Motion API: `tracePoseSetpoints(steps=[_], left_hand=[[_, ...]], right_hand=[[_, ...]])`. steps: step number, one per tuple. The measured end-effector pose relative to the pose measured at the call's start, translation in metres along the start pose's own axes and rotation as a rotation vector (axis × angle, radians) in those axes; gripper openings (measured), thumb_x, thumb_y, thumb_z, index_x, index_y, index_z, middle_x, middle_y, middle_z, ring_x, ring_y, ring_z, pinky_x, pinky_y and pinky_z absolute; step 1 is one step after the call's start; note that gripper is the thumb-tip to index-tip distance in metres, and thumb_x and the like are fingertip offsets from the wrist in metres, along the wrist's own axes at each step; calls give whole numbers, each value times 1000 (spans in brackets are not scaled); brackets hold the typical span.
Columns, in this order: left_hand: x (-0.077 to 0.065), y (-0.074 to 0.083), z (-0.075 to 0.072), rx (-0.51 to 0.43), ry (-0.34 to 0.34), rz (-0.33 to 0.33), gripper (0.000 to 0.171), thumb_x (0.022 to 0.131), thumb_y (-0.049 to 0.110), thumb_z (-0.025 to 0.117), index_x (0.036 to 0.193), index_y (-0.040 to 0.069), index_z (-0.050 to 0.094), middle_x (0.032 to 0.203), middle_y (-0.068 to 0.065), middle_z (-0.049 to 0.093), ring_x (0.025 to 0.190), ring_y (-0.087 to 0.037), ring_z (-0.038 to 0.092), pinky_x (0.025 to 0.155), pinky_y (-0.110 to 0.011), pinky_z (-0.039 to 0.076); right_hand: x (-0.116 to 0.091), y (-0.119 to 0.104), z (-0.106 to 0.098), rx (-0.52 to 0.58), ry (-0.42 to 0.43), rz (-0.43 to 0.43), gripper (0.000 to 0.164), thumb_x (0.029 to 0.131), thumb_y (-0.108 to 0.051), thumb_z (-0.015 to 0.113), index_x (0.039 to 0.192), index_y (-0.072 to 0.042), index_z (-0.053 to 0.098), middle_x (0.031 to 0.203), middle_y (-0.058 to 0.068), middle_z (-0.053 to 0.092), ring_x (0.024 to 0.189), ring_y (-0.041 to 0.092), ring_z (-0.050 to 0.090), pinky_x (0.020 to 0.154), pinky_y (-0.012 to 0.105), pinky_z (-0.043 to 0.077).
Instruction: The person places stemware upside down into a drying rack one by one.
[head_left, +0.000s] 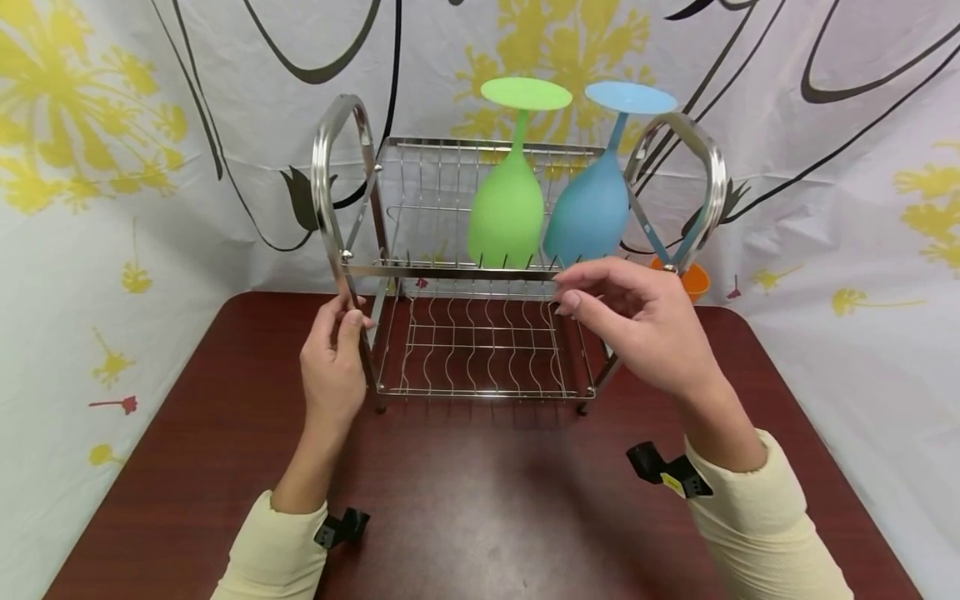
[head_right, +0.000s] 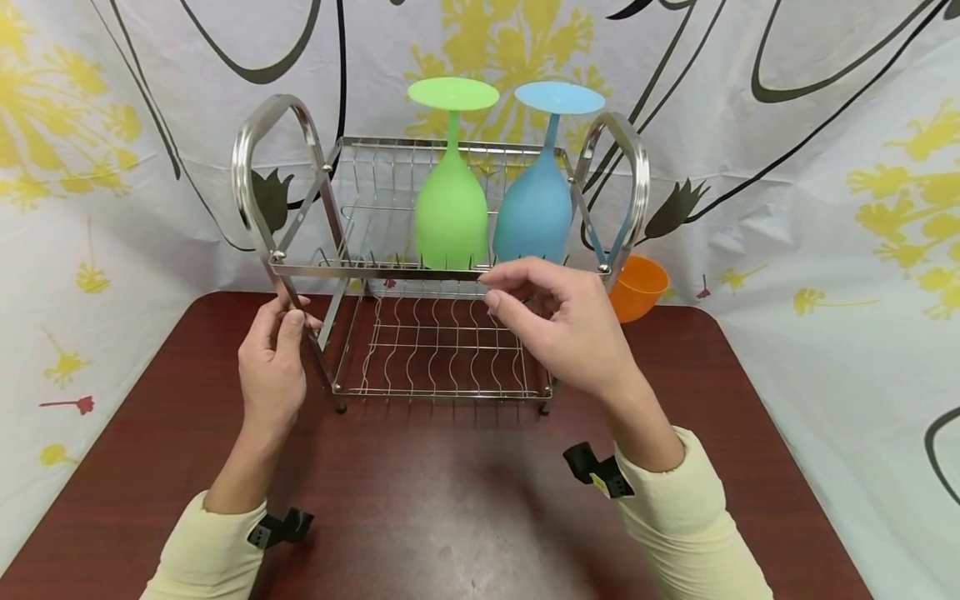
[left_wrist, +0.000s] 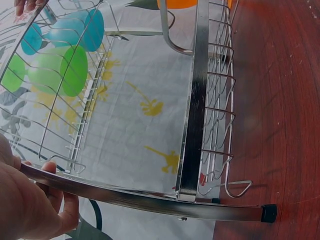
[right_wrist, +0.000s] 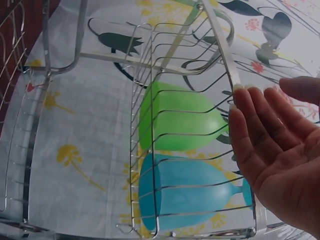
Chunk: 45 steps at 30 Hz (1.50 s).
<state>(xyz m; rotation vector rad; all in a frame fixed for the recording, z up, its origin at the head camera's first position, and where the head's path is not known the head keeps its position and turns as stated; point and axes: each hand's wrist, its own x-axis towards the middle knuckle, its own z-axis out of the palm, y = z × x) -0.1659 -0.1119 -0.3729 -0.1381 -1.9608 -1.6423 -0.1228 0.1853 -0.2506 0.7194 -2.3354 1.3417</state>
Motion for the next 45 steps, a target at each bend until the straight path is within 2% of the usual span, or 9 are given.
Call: tracePoseSetpoints(steps=[6, 13, 20, 28, 31, 38, 45], left_hand=[[0, 0, 0, 0, 0, -1, 32, 102, 26, 50, 119, 2, 62, 93, -14, 66, 94, -8, 61, 83, -23, 45], [0, -1, -1, 1, -8, -1, 33, 102, 25, 50, 122, 2, 61, 100, -13, 65, 95, -8, 61, 84, -24, 44], [-1, -1, -2, -4, -1, -11, 32, 102, 27, 51, 120, 2, 62, 93, -14, 66, 94, -8, 62, 83, -24, 45], [-1, 1, -2, 1, -15, -3, 34, 102, 26, 50, 123, 3, 61, 101, -10, 66, 95, -10, 60, 85, -24, 44], [0, 0, -2, -7, -15, 0, 33, 102, 25, 51, 123, 2, 61, 99, -12, 66, 95, -11, 60, 83, -24, 44], [1, 0, -1, 3, -27, -2, 32, 102, 23, 51, 123, 2, 61, 97, -14, 66, 95, -12, 60, 84, -24, 44], [0, -2, -3, -1, -18, -6, 32, 102, 24, 51, 123, 2, 61, 97, -15, 66, 94, -11, 60, 83, -23, 44]], right_hand=[[-5, 5, -5, -100, -77, 56, 19, 90, -7, 67, 107, -15, 71, 94, -1, 71, 78, 9, 68, 60, 21, 51], [-8, 11, -12, -187, -141, 54, 22, 91, -12, 67, 110, -22, 70, 93, -9, 70, 68, 10, 62, 58, 24, 48], [-12, 20, -14, -224, -183, 85, 22, 93, -15, 66, 113, -23, 69, 100, -7, 69, 68, 12, 62, 59, 24, 48], [-21, 29, -19, -226, -170, 146, 21, 93, -16, 67, 114, -19, 69, 100, -2, 72, 75, 9, 66, 61, 22, 50], [-25, 33, -21, -211, -167, 177, 22, 93, -16, 67, 114, -16, 69, 102, 0, 72, 79, 6, 68, 64, 21, 52], [-35, 47, -23, -216, -158, 240, 20, 94, -23, 66, 113, -22, 69, 98, -3, 73, 81, 7, 68, 63, 24, 52], [-38, 55, -25, -223, -150, 271, 20, 93, -26, 67, 113, -23, 68, 95, -4, 73, 81, 8, 69, 66, 24, 54]])
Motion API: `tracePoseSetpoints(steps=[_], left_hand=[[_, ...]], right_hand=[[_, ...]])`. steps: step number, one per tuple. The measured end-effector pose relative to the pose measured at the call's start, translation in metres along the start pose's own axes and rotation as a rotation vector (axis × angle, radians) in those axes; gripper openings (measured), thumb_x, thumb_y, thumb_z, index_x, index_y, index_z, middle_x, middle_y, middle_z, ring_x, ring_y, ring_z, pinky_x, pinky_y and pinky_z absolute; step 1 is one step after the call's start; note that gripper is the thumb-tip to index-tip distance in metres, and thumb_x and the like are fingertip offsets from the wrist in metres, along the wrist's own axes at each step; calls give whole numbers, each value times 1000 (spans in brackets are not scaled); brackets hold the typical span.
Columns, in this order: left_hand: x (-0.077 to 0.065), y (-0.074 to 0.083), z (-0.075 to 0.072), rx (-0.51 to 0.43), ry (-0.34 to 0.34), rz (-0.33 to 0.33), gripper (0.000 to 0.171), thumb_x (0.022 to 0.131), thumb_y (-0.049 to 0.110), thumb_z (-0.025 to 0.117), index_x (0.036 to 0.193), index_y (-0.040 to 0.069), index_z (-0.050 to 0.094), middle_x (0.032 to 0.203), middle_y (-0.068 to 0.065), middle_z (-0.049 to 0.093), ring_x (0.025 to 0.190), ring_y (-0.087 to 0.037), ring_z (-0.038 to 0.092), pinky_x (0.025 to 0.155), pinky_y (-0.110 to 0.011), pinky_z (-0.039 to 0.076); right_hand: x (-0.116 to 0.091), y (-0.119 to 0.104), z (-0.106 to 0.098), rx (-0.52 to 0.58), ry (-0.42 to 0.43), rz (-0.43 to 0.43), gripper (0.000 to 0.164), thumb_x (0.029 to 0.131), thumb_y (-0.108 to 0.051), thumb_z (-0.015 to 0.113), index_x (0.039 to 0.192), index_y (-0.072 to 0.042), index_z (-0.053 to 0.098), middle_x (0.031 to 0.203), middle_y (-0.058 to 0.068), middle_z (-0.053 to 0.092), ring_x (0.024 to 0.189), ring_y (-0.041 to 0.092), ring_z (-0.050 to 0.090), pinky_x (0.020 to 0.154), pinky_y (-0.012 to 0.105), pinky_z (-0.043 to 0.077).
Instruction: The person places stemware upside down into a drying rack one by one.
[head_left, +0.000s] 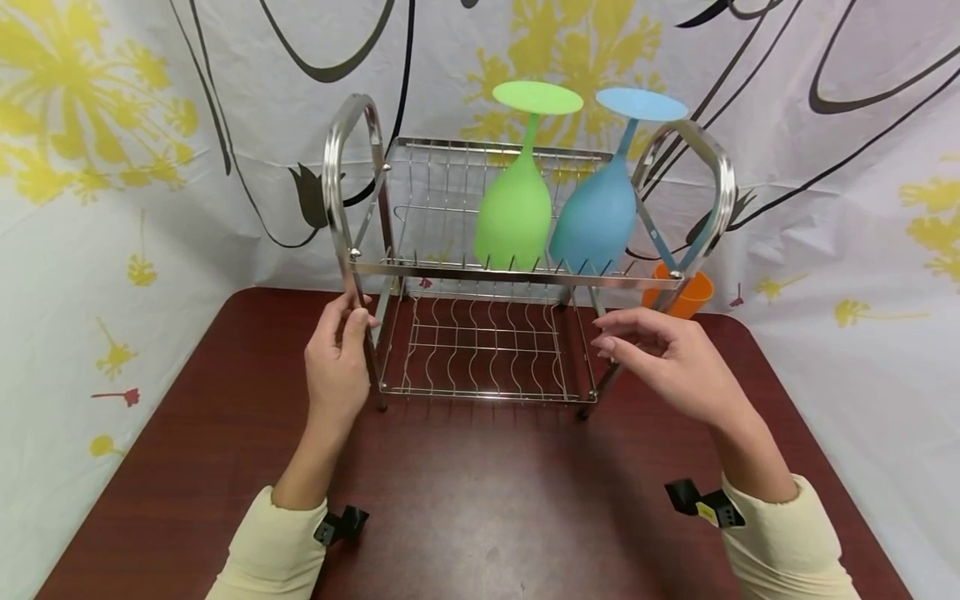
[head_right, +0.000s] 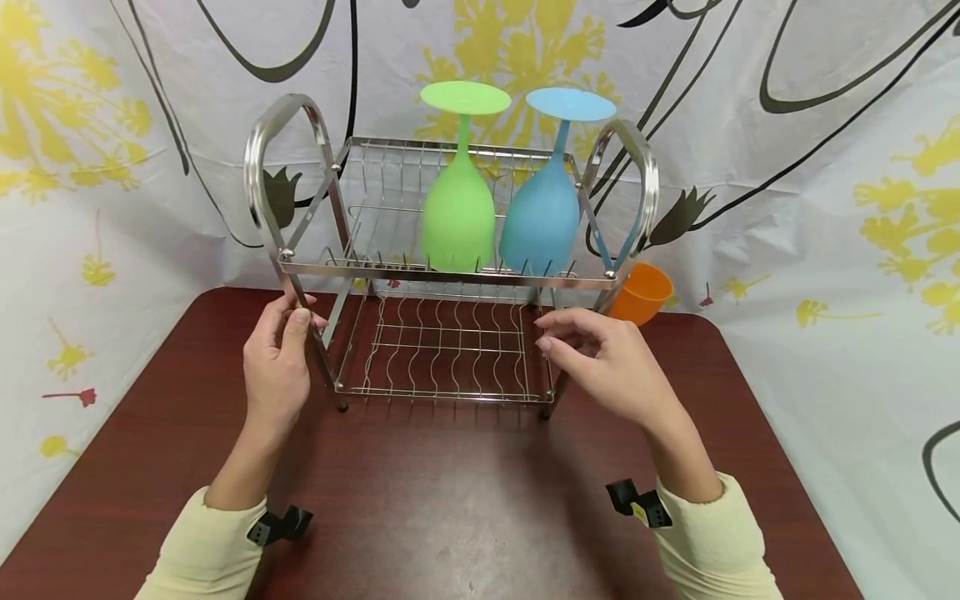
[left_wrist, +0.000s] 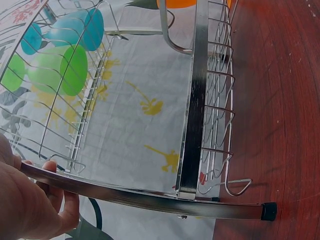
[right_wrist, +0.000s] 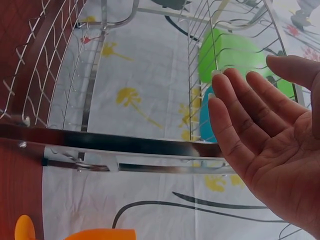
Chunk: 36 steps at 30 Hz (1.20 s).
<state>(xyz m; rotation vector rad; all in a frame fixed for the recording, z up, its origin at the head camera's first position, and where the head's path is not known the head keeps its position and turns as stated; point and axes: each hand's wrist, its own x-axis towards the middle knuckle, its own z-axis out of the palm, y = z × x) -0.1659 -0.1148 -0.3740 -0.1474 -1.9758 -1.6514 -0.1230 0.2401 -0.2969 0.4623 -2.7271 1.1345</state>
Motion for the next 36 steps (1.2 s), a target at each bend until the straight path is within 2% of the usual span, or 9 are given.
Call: tracePoseSetpoints(steps=[5, 12, 21, 28, 36], left_hand=[[0, 0, 0, -2, -2, -4, 32, 102, 24, 50, 123, 3, 61, 101, -13, 66, 94, -10, 61, 84, -23, 45], [0, -1, 1, -7, 13, 4, 31, 102, 25, 51, 120, 2, 62, 94, -15, 66, 93, -9, 61, 82, -23, 45], [0, -2, 1, -6, 9, 11, 32, 102, 25, 51, 120, 1, 62, 94, -16, 66, 93, -9, 61, 82, -23, 45], [0, -2, 1, -8, 13, 5, 31, 102, 26, 52, 118, 2, 62, 92, -15, 66, 94, -10, 61, 81, -24, 44], [0, -2, 1, -1, 6, -3, 33, 102, 26, 50, 122, 2, 61, 98, -16, 65, 95, -11, 61, 86, -24, 45]], right_hand=[[-2, 6, -1, -7, -10, 25, 22, 94, -27, 66, 115, -20, 68, 94, -2, 74, 81, 7, 69, 68, 22, 54], [-5, 14, -1, 9, -26, 51, 25, 95, -27, 64, 117, -16, 67, 99, 7, 74, 82, 8, 69, 69, 22, 55], [-8, 21, -2, 31, -41, 61, 23, 95, -25, 65, 114, -14, 68, 98, 5, 74, 84, 8, 70, 71, 22, 55], [-8, 28, -4, -15, -59, 57, 21, 96, -26, 63, 113, -17, 68, 97, 2, 74, 84, 7, 69, 70, 22, 54], [-10, 34, -8, -43, -64, 59, 18, 95, -26, 65, 110, -18, 69, 97, 1, 72, 83, 6, 68, 69, 21, 53]])
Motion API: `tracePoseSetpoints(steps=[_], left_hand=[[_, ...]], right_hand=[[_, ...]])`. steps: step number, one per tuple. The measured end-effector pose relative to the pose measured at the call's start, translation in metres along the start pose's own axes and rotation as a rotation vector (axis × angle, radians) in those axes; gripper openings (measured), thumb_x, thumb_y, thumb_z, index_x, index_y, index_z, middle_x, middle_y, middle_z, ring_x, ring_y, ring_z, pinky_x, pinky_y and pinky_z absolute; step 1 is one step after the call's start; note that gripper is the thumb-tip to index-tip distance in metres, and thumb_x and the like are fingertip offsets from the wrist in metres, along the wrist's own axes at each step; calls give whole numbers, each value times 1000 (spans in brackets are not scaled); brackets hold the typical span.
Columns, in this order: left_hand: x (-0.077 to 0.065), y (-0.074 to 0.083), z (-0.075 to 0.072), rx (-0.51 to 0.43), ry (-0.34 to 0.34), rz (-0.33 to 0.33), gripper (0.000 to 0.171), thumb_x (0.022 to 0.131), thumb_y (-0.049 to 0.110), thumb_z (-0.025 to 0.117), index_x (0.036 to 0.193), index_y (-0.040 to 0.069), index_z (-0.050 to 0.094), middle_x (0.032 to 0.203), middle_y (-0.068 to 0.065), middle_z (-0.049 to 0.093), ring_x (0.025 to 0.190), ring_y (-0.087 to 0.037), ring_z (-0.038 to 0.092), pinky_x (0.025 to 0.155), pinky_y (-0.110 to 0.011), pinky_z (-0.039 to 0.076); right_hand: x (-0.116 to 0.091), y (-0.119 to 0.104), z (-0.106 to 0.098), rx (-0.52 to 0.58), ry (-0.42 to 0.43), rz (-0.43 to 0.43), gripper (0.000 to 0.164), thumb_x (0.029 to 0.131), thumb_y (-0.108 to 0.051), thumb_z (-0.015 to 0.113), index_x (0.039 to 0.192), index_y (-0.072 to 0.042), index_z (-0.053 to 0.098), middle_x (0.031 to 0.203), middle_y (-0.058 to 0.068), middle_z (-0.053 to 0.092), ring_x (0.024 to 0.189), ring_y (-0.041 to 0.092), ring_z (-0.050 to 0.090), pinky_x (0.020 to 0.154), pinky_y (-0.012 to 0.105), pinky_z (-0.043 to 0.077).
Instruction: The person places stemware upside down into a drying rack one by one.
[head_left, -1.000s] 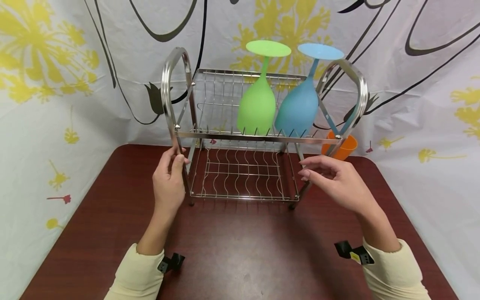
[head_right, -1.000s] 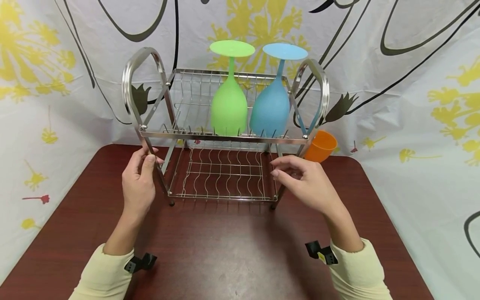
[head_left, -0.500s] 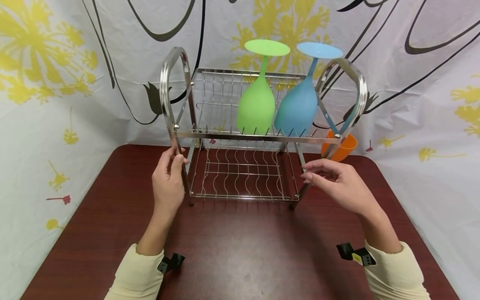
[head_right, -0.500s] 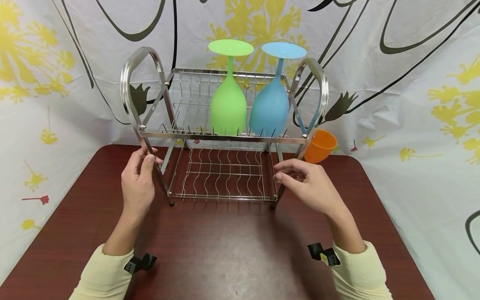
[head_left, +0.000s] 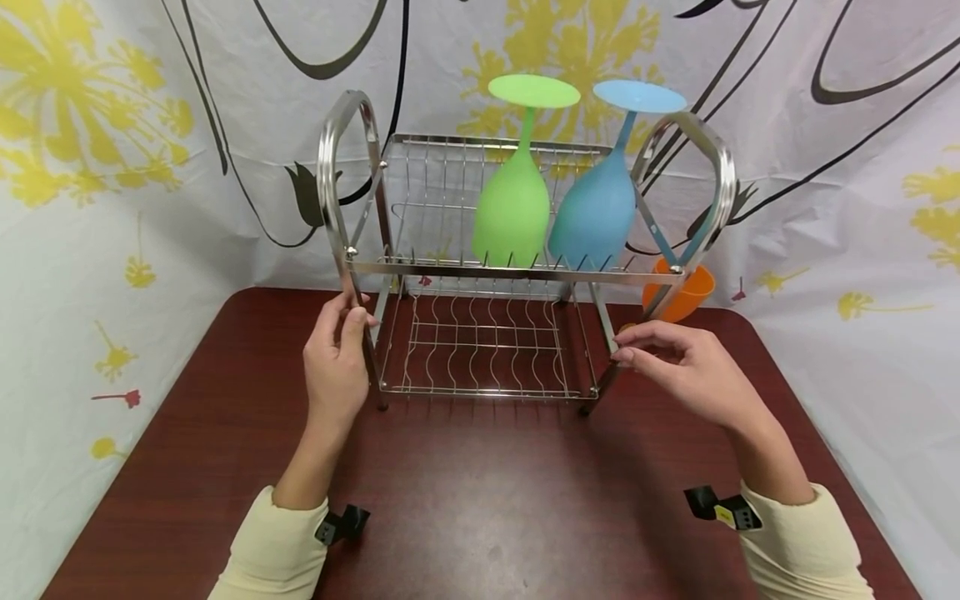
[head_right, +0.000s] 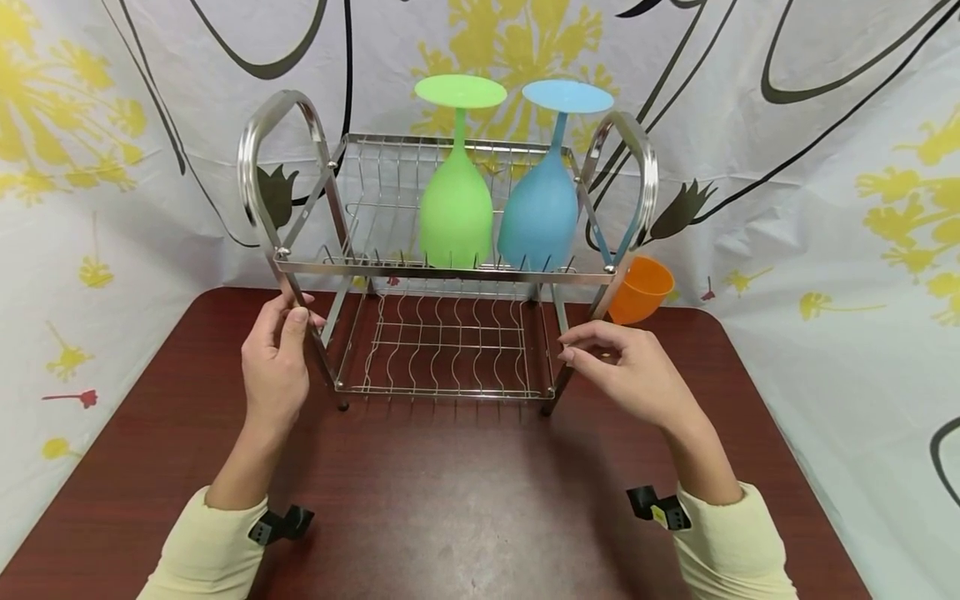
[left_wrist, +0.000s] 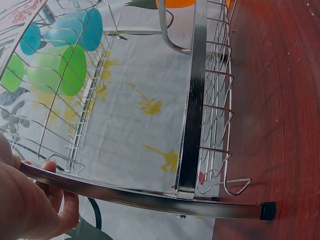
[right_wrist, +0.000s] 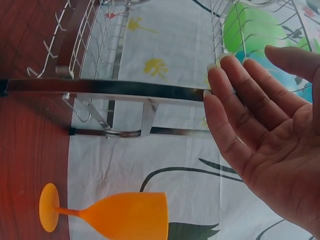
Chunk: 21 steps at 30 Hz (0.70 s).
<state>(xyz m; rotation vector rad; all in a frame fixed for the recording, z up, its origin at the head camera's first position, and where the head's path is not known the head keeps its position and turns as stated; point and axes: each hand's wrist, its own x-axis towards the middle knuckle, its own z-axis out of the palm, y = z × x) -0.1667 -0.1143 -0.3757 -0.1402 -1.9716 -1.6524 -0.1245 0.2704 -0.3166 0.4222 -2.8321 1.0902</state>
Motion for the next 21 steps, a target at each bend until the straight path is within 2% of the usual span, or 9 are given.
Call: tracePoseSetpoints(steps=[7, 11, 15, 21], left_hand=[[1, 0, 0, -6, 4, 1, 31, 102, 26, 50, 119, 2, 62, 93, -16, 65, 94, -11, 61, 82, -24, 44], [1, 1, 1, -5, 15, -1, 28, 102, 24, 52, 117, 3, 64, 90, -14, 66, 94, -10, 61, 81, -24, 44], [1, 1, 1, -8, 20, 0, 28, 102, 24, 52, 116, 3, 64, 89, -14, 66, 93, -9, 61, 80, -23, 44], [1, 1, 2, -10, 20, 8, 29, 102, 24, 52, 116, 2, 64, 89, -15, 65, 93, -9, 61, 81, -23, 44]], right_hand=[[-1, 8, -5, 39, -13, -6, 16, 95, -11, 61, 108, -9, 71, 95, 6, 73, 84, 2, 68, 70, 17, 52], [-1, 16, -9, -4, 9, 2, 18, 94, -4, 56, 101, -9, 72, 92, 5, 72, 81, 3, 66, 68, 19, 51], [-1, 23, -12, -38, 35, 53, 19, 93, -4, 54, 98, -9, 72, 92, 5, 71, 80, 4, 64, 66, 21, 51], [1, 34, -12, -51, 90, 111, 17, 95, -14, 59, 106, -7, 70, 94, 9, 72, 78, 4, 63, 63, 21, 50]])
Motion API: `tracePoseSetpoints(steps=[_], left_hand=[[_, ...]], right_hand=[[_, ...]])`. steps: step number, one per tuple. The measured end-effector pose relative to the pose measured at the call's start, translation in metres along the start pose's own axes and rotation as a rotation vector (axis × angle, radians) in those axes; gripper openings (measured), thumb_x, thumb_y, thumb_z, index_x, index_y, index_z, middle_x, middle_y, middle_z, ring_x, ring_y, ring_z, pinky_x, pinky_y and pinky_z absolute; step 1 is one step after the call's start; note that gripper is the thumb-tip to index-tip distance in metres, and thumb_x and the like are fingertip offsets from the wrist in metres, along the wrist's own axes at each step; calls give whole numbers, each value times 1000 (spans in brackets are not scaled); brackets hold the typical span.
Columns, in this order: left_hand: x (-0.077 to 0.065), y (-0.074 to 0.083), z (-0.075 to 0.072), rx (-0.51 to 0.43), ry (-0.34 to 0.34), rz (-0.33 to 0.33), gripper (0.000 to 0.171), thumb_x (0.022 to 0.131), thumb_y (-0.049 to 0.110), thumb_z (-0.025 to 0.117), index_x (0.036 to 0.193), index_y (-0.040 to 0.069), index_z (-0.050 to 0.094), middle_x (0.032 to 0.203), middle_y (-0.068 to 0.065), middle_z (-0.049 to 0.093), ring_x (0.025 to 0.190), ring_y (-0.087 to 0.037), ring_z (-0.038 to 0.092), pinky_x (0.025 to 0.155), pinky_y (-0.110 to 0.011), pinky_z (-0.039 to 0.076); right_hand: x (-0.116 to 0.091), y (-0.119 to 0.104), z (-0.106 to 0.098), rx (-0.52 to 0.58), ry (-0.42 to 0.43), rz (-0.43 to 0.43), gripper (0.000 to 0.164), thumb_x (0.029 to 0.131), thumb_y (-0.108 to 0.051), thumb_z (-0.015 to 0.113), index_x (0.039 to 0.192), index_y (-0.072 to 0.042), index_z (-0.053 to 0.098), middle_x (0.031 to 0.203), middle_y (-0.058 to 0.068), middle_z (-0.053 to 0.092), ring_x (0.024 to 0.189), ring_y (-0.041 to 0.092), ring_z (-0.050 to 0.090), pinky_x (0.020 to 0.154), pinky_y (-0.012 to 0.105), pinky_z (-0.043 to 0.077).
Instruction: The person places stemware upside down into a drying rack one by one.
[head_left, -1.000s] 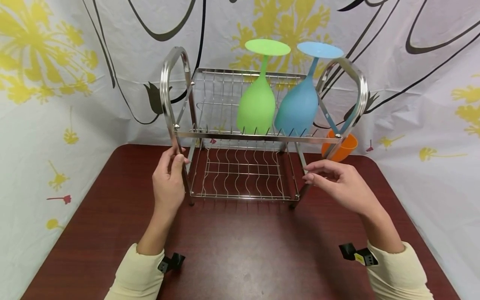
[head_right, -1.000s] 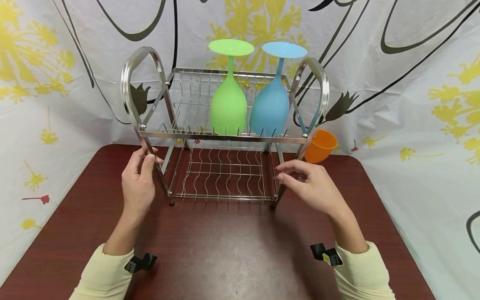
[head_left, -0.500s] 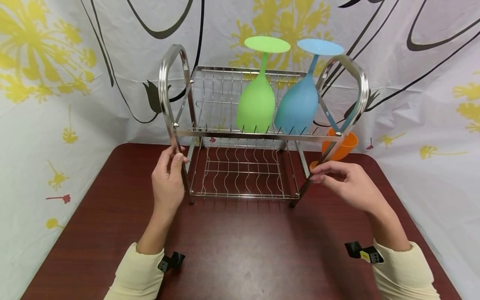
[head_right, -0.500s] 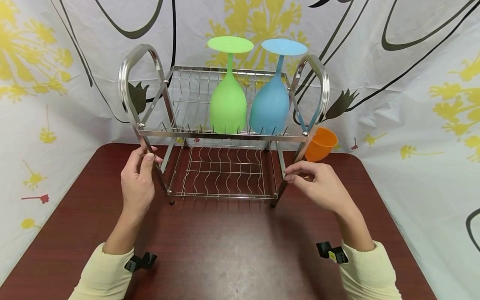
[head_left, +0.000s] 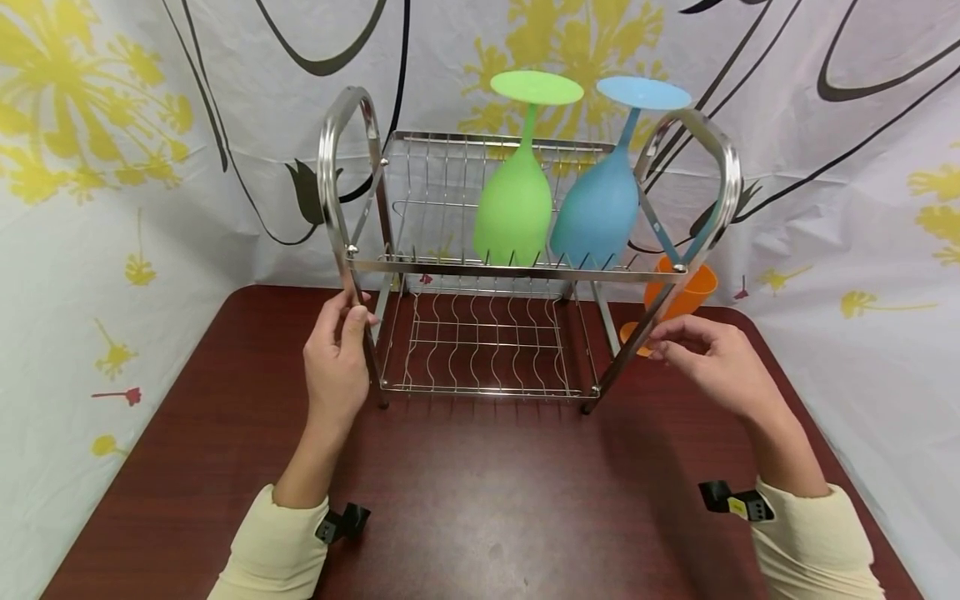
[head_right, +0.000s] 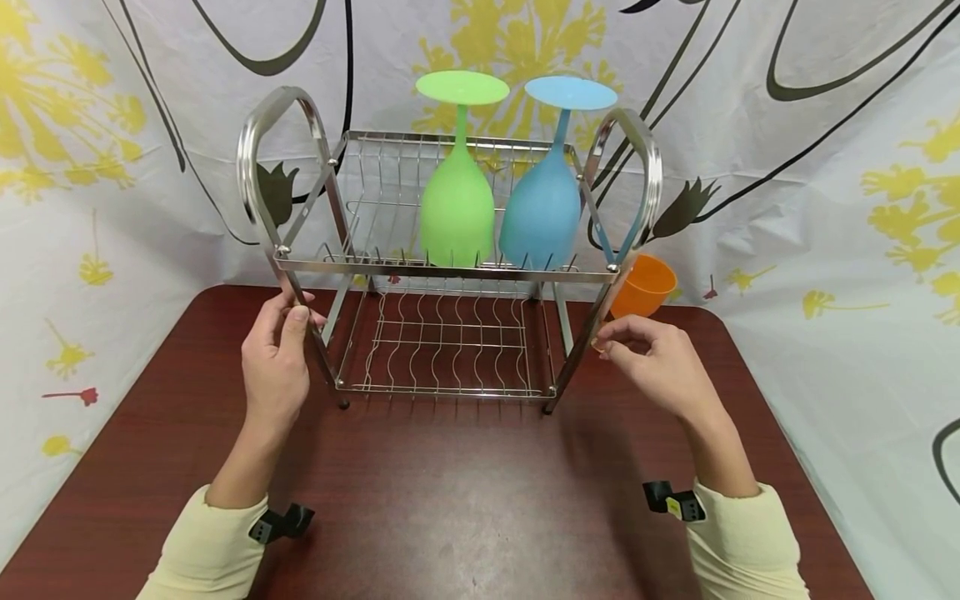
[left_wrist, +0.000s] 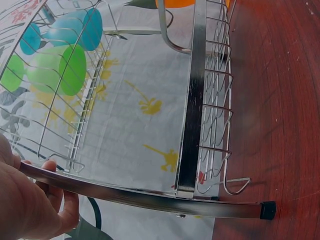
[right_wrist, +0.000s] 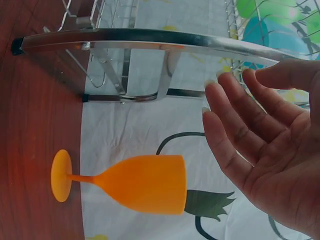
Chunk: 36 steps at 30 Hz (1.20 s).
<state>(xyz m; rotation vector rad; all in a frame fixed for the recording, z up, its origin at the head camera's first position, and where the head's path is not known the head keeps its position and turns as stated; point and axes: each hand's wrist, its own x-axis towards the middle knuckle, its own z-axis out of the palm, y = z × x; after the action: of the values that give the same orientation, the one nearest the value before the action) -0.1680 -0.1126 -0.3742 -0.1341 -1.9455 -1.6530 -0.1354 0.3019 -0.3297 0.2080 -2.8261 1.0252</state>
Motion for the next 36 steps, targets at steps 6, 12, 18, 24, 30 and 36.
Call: tracePoseSetpoints(steps=[6, 12, 18, 24, 30, 36], left_hand=[[0, -1, -1, 1, -3, 0, 29, 101, 25, 52, 116, 2, 63, 89, -14, 65, 93, -9, 61, 80, -23, 44], [0, -1, -2, 15, -2, -9, 30, 101, 26, 52, 117, 3, 64, 89, -14, 67, 94, -9, 61, 79, -23, 44], [-1, -1, -3, 7, -2, -12, 30, 101, 26, 52, 117, 3, 64, 90, -14, 67, 95, -10, 60, 80, -23, 44], [0, -1, -3, 11, -4, -1, 29, 102, 24, 52, 117, 3, 64, 91, -14, 67, 95, -10, 61, 81, -24, 44], [0, -1, -3, 19, -8, 1, 28, 101, 22, 53, 118, 2, 64, 91, -15, 68, 93, -11, 61, 82, -22, 45], [2, -1, -4, 43, -6, 16, 27, 100, 22, 56, 114, 3, 67, 92, -13, 70, 93, -8, 62, 83, -20, 47]], right_hand=[[2, 5, 1, -39, 62, 48, 24, 95, -27, 61, 112, -11, 68, 98, 9, 69, 78, 3, 58, 64, 22, 48], [4, 9, 3, -42, 126, 145, 36, 95, -41, 60, 118, -14, 65, 113, 7, 66, 90, 7, 55, 71, 24, 46], [9, 19, 3, -18, 200, 218, 47, 94, -43, 58, 130, -12, 58, 126, 13, 59, 100, 15, 50, 75, 30, 43], [12, 30, 8, 11, 292, 279, 51, 94, -38, 59, 135, -9, 55, 127, 17, 59, 100, 15, 52, 72, 21, 42], [15, 36, 12, 49, 321, 345, 59, 93, -39, 60, 142, -9, 48, 136, 18, 53, 119, 33, 50, 84, 33, 48], [20, 41, 15, 109, 337, 399, 75, 92, -41, 61, 153, -14, 28, 150, 18, 38, 134, 37, 39, 102, 59, 39]])
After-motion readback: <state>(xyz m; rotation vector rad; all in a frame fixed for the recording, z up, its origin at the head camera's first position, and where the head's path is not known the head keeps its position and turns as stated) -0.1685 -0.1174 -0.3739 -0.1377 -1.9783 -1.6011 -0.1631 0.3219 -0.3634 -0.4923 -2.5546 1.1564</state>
